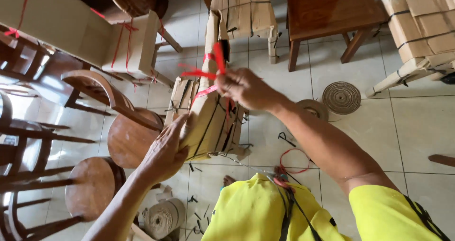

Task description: Securing cardboard packaging onto wooden chairs using red plastic straps and scissors.

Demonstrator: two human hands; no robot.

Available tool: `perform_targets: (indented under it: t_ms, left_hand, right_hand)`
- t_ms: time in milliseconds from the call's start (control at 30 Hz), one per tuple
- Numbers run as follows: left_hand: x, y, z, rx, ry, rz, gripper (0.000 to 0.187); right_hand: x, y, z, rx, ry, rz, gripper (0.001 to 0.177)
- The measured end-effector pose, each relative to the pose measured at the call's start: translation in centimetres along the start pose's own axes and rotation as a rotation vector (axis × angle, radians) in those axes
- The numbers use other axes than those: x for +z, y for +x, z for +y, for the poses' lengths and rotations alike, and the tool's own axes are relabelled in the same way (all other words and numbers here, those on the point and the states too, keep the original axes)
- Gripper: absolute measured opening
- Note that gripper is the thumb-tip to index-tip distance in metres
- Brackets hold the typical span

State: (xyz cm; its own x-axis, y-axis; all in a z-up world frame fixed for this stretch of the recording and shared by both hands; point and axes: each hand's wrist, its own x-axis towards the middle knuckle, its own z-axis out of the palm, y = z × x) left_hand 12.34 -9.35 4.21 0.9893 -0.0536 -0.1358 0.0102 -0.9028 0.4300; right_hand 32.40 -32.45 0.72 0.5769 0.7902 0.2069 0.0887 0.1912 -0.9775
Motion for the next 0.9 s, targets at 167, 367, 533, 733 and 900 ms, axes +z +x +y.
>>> perform_targets:
  t_ms: [167, 367, 533, 733, 900]
  left_hand:
    - [2.7, 2.0, 4.6, -0.084, 0.058, 0.142, 0.094]
    - [5.7, 6.0, 3.3, -0.274, 0.117, 0.323, 0.033]
    - [4.3, 5.6, 4.6, -0.259, 0.052, 0.407, 0.036]
    - [4.9, 5.1, 3.7, -0.168, -0.037, 0.430, 0.036]
    - [4.4, 4.7, 4.5, -0.244, -0.107, 0.363, 0.035]
  right_hand:
    - [5.5, 1.8, -2.7, -0.152, -0.027, -0.159, 0.034]
    - [6.9, 2.4, -2.1, -0.151, 0.064, -0.206, 0.028]
    - [7.4, 0.8, -4.8, -0.206, 0.047, -0.103, 0.018]
    - [7.8, -3.2, -0.8, -0.253, 0.098, 0.075, 0.061]
    - [9.7, -7.5, 6.4, 0.296, -0.029, 0.475, 0.055]
